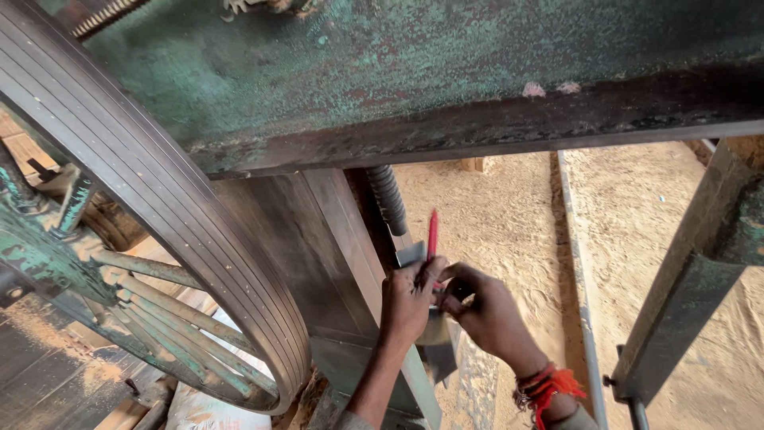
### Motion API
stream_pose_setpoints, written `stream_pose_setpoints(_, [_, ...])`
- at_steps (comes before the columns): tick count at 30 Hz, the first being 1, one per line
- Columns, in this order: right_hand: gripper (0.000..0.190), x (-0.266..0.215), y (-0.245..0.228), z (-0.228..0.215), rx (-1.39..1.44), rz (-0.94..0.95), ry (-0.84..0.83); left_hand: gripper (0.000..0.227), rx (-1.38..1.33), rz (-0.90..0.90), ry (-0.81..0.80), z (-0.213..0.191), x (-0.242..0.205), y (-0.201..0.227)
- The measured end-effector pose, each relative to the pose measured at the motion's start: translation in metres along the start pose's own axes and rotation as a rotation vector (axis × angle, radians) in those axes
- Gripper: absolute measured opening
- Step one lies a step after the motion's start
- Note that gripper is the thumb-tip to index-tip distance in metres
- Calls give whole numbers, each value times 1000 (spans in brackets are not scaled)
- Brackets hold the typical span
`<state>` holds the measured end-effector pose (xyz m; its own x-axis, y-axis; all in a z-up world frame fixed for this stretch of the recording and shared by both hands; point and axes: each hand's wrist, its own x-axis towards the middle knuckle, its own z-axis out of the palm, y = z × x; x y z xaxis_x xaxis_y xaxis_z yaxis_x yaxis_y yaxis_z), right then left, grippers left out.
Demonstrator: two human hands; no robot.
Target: The person cleans various components of a large industrial machine, using a brush and a thin metal tool to remove sawdust and debris from gears, belts, and rotating wheels.
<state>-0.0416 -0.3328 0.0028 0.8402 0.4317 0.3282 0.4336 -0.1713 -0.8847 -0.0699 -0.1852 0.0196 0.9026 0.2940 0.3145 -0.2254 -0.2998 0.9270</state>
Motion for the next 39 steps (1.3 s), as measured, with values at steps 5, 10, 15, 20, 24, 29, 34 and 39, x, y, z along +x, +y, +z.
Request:
stream_pose_setpoints(5, [37,18,15,20,131,-226,-67,41,374,116,37,-15,-3,19])
stream_pose_setpoints(10, [37,46,19,-6,477,86,135,24,392,445,235,-63,23,38])
stream_pose_setpoints(15, [39,113,10,-5,487,-366,572,41,637,420,378,-94,55,46])
stream_pose_setpoints(20, [13,185,0,25,-59,-664,856,68,933,903,477,-107,96,25])
stream_pose_setpoints(24, [25,179,-22,72,-105,-682,600,61,872,933,436,-113,109,8])
stream_pose_setpoints(29, [22,211,16,41,237,-632,338,55,877,995,542,-108,117,-3])
stream_pose_setpoints(34, [9,244,69,9,-4,-529,620,49,895,1014,554,-109,117,-6])
stream_pose_setpoints(39, [23,194,38,41,174,-599,395,44,953,1038,558,-107,115,-8])
